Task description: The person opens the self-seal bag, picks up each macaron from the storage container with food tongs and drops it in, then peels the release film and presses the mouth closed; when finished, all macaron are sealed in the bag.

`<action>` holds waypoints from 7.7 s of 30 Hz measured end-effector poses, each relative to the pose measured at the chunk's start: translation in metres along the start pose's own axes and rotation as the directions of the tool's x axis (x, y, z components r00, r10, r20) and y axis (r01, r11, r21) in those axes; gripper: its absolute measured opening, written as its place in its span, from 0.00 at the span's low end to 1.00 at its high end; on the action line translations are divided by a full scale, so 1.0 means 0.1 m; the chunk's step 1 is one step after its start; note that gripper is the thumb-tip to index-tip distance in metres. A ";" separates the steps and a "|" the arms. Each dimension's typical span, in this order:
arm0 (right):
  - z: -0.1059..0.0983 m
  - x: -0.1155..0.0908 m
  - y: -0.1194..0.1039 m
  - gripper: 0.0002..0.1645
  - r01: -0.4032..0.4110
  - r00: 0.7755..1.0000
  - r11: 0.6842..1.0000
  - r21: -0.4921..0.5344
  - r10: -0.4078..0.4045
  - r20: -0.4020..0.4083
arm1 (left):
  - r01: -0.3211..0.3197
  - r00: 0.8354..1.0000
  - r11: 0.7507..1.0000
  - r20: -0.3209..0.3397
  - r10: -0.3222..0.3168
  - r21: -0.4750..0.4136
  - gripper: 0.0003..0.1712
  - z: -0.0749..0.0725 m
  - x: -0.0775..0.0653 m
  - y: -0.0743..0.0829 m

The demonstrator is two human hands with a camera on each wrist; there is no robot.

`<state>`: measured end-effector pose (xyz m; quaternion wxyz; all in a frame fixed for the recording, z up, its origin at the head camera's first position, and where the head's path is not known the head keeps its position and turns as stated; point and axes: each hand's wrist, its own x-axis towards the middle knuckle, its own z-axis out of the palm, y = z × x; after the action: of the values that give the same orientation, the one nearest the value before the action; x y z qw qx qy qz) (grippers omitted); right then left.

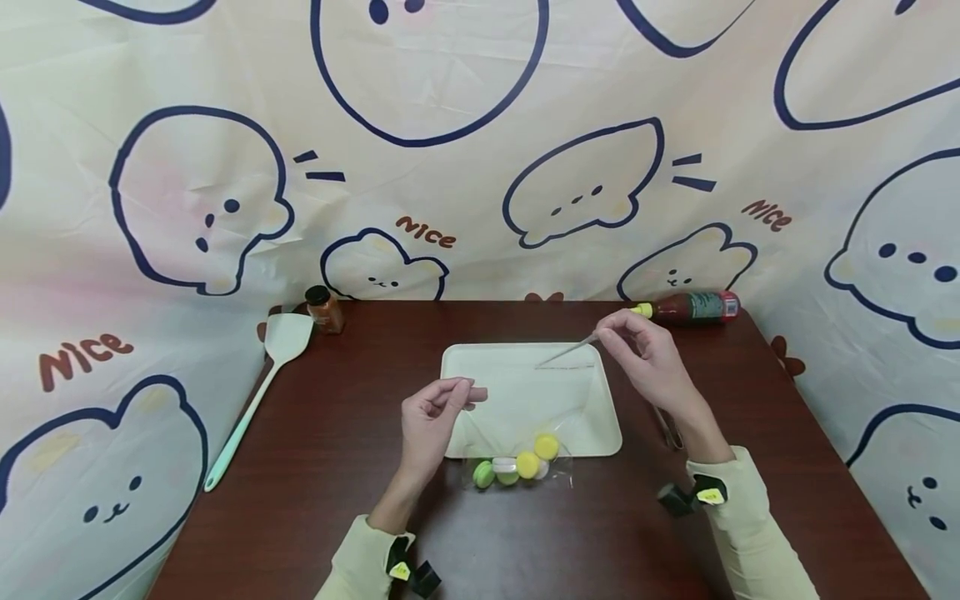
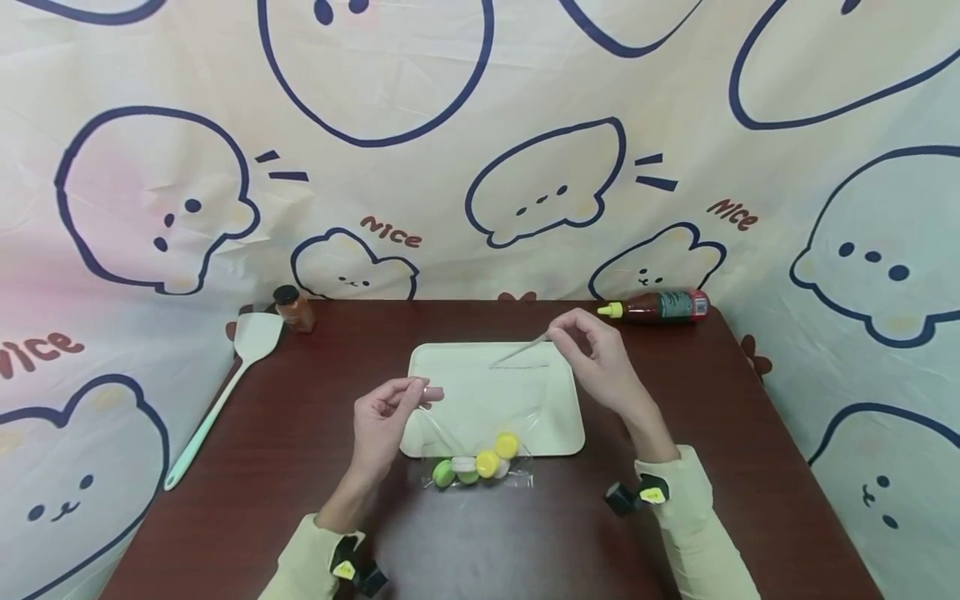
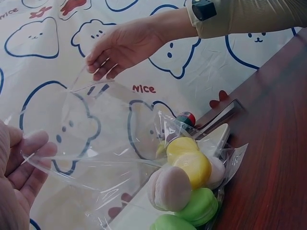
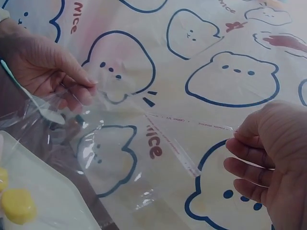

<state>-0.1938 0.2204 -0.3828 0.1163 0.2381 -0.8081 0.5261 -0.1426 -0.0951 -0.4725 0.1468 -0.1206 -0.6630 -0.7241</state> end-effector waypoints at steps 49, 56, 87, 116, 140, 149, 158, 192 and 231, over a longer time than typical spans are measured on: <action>-1.03 -0.54 0.63 0.14 -0.208 0.879 0.969 -0.131 0.126 -0.459 | 0.046 0.998 0.999 -0.029 -0.047 -0.010 0.12 -0.01 0.03 -0.09; -1.30 -0.65 0.77 0.16 -0.343 0.818 0.923 -0.172 0.204 -0.538 | 0.063 0.996 0.997 -0.057 -0.065 -0.041 0.09 0.00 0.02 -0.08; -0.61 -0.33 0.60 0.17 -0.054 0.999 0.859 -0.510 0.051 -0.019 | 0.058 0.997 0.996 -0.051 -0.062 -0.069 0.12 0.01 0.01 -0.08; 0.59 -0.37 0.59 0.22 -0.125 0.970 0.982 0.145 0.091 0.224 | 0.058 0.997 0.995 -0.044 -0.062 -0.076 0.13 0.02 0.03 -0.11; 0.38 -0.28 0.59 0.19 -0.194 0.954 0.974 0.116 0.159 0.254 | 0.043 0.994 0.996 0.095 -0.050 0.073 0.13 -0.17 0.22 -0.11; 0.34 -0.23 0.57 0.14 -0.154 0.954 0.981 0.119 0.116 0.278 | 0.024 0.973 0.994 0.227 -0.048 0.105 0.13 -0.31 0.40 -0.08; 0.31 -0.23 0.59 0.09 -0.133 0.950 0.979 0.157 0.081 0.302 | 0.061 0.949 0.998 0.310 -0.066 0.025 0.09 -0.38 0.49 -0.11; 0.20 -0.23 0.54 0.08 -0.122 0.961 0.992 0.015 0.114 0.252 | -0.147 0.980 0.952 0.166 0.105 0.267 0.06 -0.17 0.35 0.02; 0.35 0.17 0.27 0.24 0.030 0.922 0.998 -0.053 -0.007 0.387 | -0.066 0.992 0.994 0.117 0.055 0.087 0.27 -0.22 0.29 -0.05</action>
<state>-0.2202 0.1930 -0.4111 -0.0336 0.3415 -0.8278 0.4438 -0.1711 -0.1183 -0.4686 0.1358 -0.1752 -0.6985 -0.6804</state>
